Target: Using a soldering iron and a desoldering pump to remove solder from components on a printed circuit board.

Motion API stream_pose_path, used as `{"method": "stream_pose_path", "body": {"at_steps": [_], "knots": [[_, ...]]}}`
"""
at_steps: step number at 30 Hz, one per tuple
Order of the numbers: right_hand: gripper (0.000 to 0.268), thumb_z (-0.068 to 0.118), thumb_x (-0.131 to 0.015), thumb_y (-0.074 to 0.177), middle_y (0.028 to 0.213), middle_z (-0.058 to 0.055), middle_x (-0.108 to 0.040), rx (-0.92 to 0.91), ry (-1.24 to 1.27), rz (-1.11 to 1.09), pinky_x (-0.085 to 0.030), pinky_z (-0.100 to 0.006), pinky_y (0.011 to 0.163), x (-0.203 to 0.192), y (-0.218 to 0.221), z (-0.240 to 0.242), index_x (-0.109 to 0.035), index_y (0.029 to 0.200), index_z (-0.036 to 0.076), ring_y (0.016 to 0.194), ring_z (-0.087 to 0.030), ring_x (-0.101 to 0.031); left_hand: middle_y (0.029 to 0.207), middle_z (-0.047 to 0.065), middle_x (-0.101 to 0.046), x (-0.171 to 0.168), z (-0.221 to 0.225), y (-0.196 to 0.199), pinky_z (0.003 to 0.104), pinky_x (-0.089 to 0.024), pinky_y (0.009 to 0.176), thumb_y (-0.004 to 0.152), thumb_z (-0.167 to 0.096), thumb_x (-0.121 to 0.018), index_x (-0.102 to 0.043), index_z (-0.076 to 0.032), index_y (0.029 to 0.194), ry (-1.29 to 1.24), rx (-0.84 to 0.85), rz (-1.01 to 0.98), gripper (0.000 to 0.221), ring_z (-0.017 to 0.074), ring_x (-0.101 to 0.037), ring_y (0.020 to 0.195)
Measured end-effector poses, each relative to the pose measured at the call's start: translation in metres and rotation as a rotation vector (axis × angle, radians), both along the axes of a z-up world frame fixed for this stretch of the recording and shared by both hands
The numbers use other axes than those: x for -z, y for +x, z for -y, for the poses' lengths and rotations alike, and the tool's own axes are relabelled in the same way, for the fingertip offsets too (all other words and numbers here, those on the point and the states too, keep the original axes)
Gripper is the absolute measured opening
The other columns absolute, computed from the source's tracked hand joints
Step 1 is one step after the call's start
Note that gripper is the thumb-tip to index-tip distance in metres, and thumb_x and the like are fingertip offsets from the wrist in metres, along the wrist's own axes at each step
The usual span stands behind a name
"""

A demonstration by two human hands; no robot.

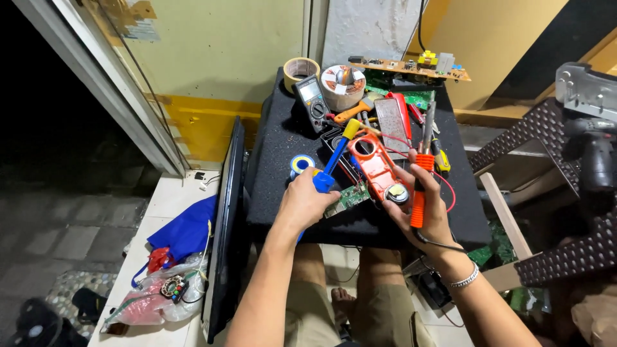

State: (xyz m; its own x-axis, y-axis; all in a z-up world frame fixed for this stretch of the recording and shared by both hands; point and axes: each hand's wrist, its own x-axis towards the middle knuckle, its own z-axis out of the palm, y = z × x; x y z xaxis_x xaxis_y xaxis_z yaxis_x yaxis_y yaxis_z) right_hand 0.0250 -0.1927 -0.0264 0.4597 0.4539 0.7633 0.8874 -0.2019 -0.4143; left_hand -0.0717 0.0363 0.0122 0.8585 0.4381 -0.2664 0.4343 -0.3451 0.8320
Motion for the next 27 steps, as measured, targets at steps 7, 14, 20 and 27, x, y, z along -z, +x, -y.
{"method": "stream_pose_path", "body": {"at_steps": [7, 14, 20, 27], "knots": [[0.086, 0.009, -0.082, 0.081, 0.154, -0.024, -0.049, -0.107, -0.031, -0.268, -0.048, -0.061, 0.102, -0.014, 0.01, -0.008, -0.034, 0.151, 0.007, 0.132, -0.051, -0.049, 0.077, 0.01, -0.073, 0.008, -0.008, 0.003, 0.033, -0.058, 0.064, 0.078, -0.026, -0.076, -0.064, -0.008, 0.127, -0.013, -0.003, 0.019, 0.054, 0.0221, -0.073, 0.056], [0.1, 0.02, -0.093, 0.068, 0.139, -0.027, -0.061, -0.005, -0.148, -0.207, -0.051, -0.061, 0.097, 0.003, 0.007, -0.011, -0.043, 0.155, 0.014, 0.121, -0.051, -0.06, 0.109, 0.02, -0.076, 0.001, -0.005, -0.007, 0.047, -0.056, 0.093, 0.078, -0.031, -0.078, -0.064, -0.011, 0.13, 0.013, -0.027, -0.002, 0.057, 0.0388, -0.073, 0.109], [0.095, 0.017, -0.09, 0.067, 0.138, -0.027, -0.059, 0.016, -0.165, -0.007, -0.054, -0.056, 0.091, 0.043, 0.045, 0.002, -0.049, 0.153, 0.015, 0.116, -0.05, -0.063, 0.104, 0.018, -0.077, 0.007, -0.001, -0.006, 0.045, -0.056, 0.092, 0.077, -0.032, -0.079, -0.065, -0.013, 0.126, 0.002, -0.063, 0.027, 0.054, 0.0378, -0.074, 0.105], [0.085, 0.023, -0.09, 0.071, 0.121, -0.027, -0.066, -0.066, -0.275, 0.465, -0.058, -0.05, 0.073, 0.0, 0.069, 0.012, -0.052, 0.147, 0.01, 0.106, -0.048, -0.068, 0.098, 0.016, -0.077, 0.014, 0.015, -0.003, 0.045, -0.056, 0.092, 0.077, -0.036, -0.076, -0.066, -0.012, 0.123, -0.013, -0.054, 0.011, 0.052, 0.0354, -0.075, 0.1]]}}
